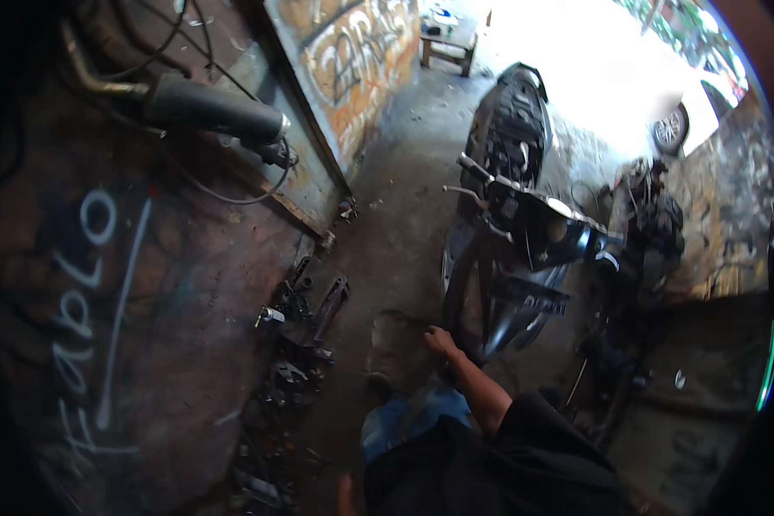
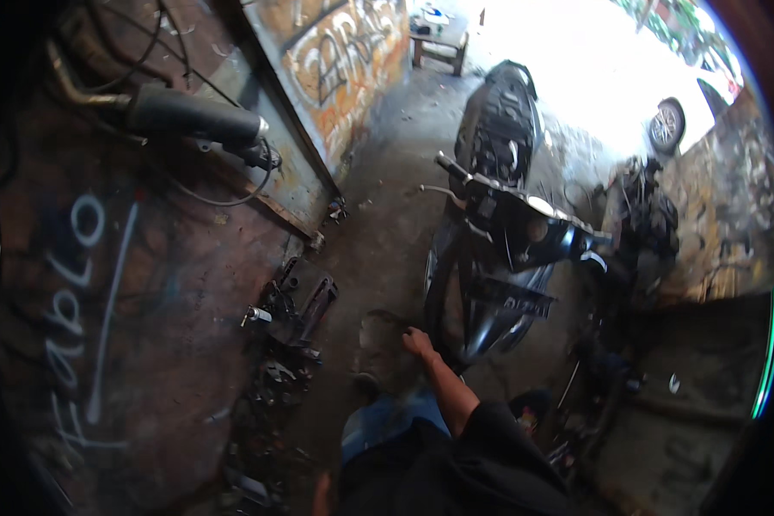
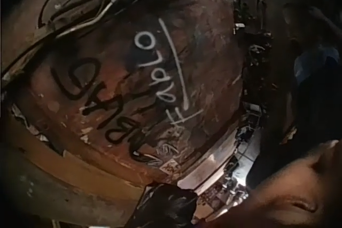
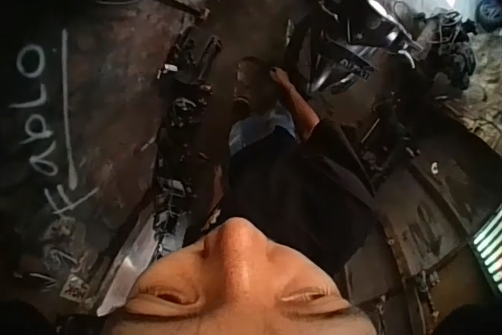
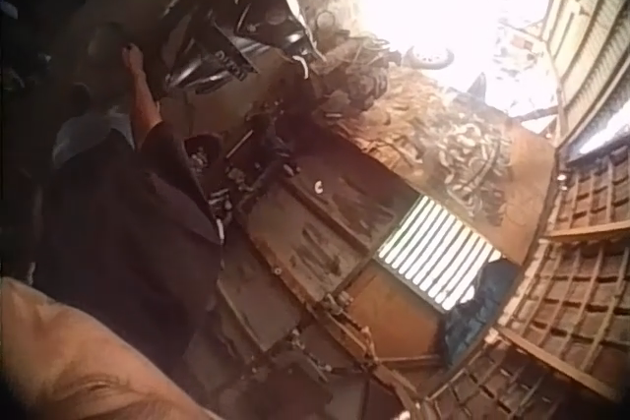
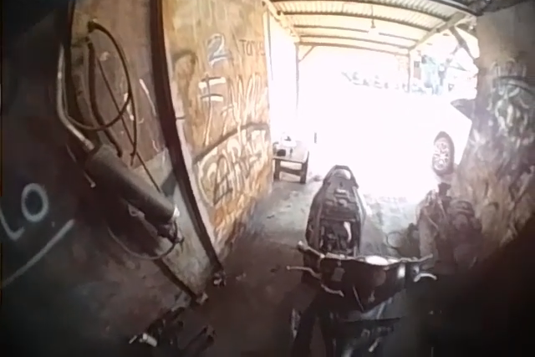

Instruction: The recorder is removing the seat and plastic body panels from a motorcycle using hand tools.

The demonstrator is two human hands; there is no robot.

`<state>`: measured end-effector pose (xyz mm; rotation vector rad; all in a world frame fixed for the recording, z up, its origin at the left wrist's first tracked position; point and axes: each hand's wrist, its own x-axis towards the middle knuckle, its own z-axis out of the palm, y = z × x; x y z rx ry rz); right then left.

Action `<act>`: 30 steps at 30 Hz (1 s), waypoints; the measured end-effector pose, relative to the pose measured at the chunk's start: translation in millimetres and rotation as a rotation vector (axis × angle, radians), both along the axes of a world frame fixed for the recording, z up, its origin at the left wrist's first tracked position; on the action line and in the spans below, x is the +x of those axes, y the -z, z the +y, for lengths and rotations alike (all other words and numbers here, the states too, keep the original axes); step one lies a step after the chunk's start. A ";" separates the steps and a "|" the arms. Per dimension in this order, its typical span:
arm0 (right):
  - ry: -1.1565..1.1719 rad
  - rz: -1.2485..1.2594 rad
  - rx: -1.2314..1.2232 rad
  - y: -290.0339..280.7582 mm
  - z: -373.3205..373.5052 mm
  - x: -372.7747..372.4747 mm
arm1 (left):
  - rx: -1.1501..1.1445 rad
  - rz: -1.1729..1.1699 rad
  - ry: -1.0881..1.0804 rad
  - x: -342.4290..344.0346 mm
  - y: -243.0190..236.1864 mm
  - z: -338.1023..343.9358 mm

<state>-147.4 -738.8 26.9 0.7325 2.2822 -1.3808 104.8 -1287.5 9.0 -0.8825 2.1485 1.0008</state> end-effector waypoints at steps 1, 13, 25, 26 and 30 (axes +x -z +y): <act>0.042 0.009 0.025 4.8 -7.6 2.9 | -0.013 -0.053 0.036 -21.1 -10.2 -20.0; 0.390 -0.392 0.037 69.0 -29.3 120.9 | 0.059 -0.210 0.138 -459.3 -90.3 51.0; 1.522 -0.565 -0.883 -60.6 37.6 -143.7 | -0.045 0.462 1.103 -751.9 -30.8 419.9; 1.526 -0.553 -0.884 43.1 15.1 -112.5 | -0.084 0.451 1.074 -777.8 -33.9 439.5; 1.099 -0.187 -0.591 108.6 -21.2 -154.2 | -0.012 0.458 1.061 -897.3 -36.0 533.6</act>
